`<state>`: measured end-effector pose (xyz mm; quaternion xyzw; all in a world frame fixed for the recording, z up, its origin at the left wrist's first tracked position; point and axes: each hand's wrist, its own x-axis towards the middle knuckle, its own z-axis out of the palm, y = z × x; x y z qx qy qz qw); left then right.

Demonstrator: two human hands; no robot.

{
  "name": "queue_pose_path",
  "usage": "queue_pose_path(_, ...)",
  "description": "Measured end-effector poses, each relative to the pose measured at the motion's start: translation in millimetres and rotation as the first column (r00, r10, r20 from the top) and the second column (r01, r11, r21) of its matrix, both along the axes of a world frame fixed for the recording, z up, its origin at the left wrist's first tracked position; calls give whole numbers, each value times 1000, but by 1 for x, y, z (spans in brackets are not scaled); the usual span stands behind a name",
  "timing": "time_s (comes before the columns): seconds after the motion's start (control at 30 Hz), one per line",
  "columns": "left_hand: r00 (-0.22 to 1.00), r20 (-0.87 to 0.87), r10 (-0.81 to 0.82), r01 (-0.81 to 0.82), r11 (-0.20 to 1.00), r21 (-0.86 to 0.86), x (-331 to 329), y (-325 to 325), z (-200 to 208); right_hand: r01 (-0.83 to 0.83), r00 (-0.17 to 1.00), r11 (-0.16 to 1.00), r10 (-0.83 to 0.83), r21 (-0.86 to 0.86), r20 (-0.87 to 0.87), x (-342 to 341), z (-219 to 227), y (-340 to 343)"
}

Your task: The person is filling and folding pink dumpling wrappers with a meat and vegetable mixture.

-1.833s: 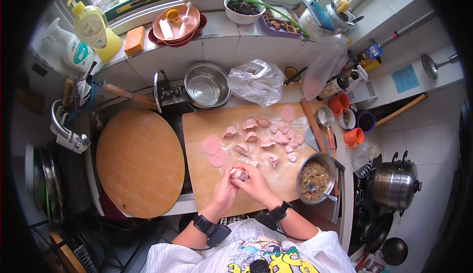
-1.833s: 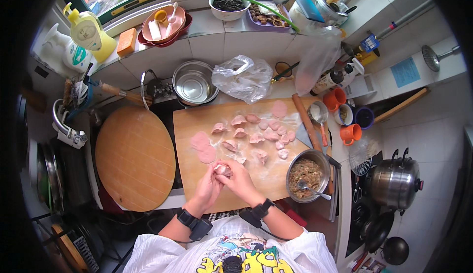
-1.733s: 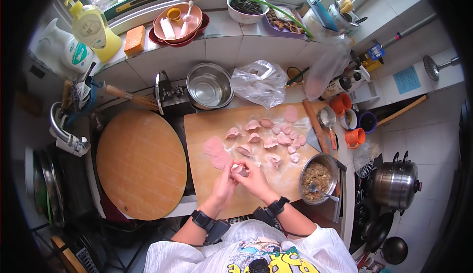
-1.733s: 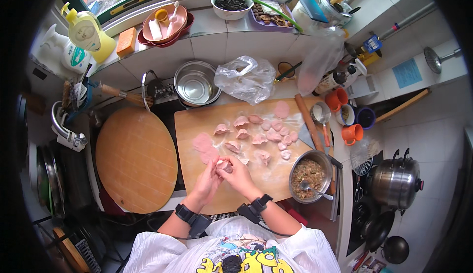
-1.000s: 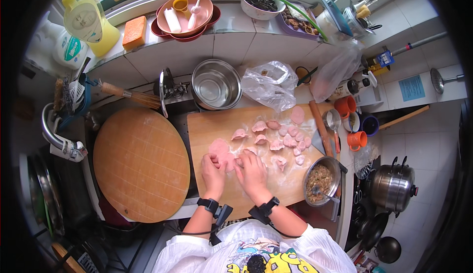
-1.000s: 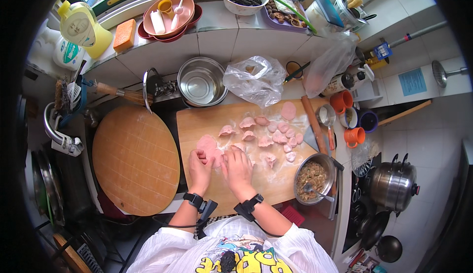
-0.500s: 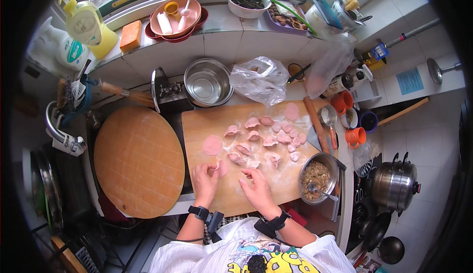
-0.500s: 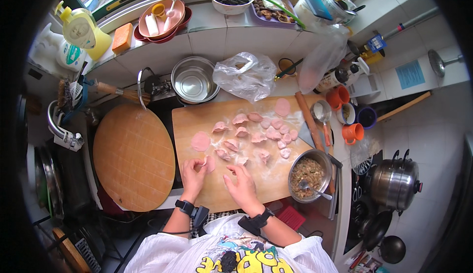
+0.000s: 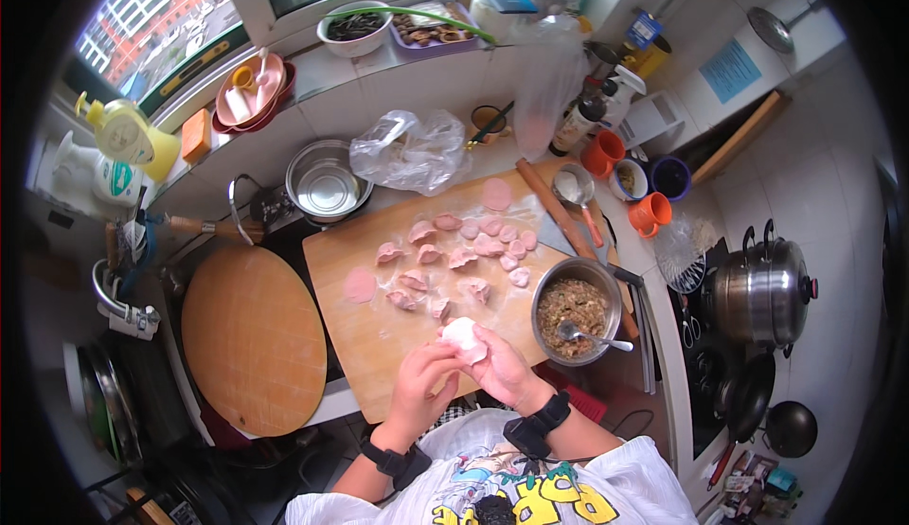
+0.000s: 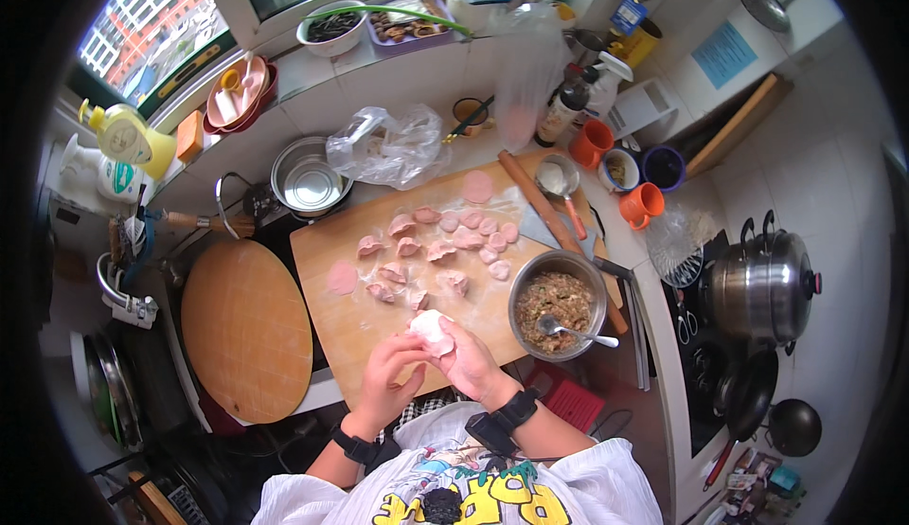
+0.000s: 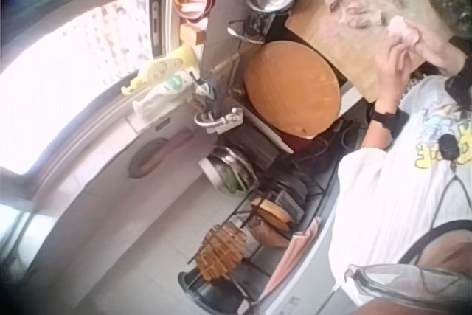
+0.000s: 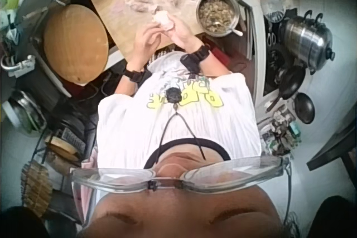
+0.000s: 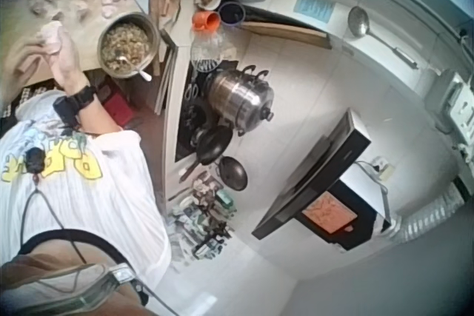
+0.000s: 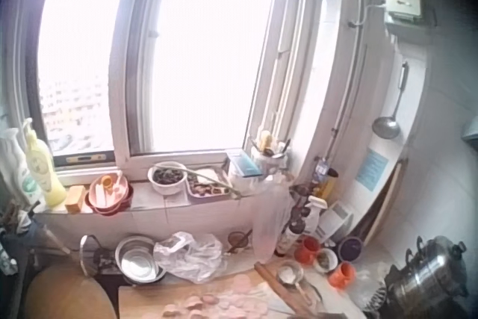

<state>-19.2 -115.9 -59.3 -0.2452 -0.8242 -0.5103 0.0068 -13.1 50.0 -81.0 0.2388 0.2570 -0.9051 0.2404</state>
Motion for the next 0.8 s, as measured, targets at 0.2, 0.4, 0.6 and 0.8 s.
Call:
queue_pose_path(0.2,701,712,32,-466,777,424,6,22,-27,123,989,944,-90,305,-118,0,11,17)
queue_pose_path(0.4,396,698,-597,-742,239,626,-14,68,-28,372,722,-1,629,928,-288,9,14,1)
queue_pose_path(0.6,610,791,-49,-604,617,505,-22,53,-74,403,882,214,170,890,-440,46,22,75)
queue_pose_path(0.8,895,-212,392,-439,860,-262,-38,20,-47,156,984,-502,-1,851,-181,120,-10,182)
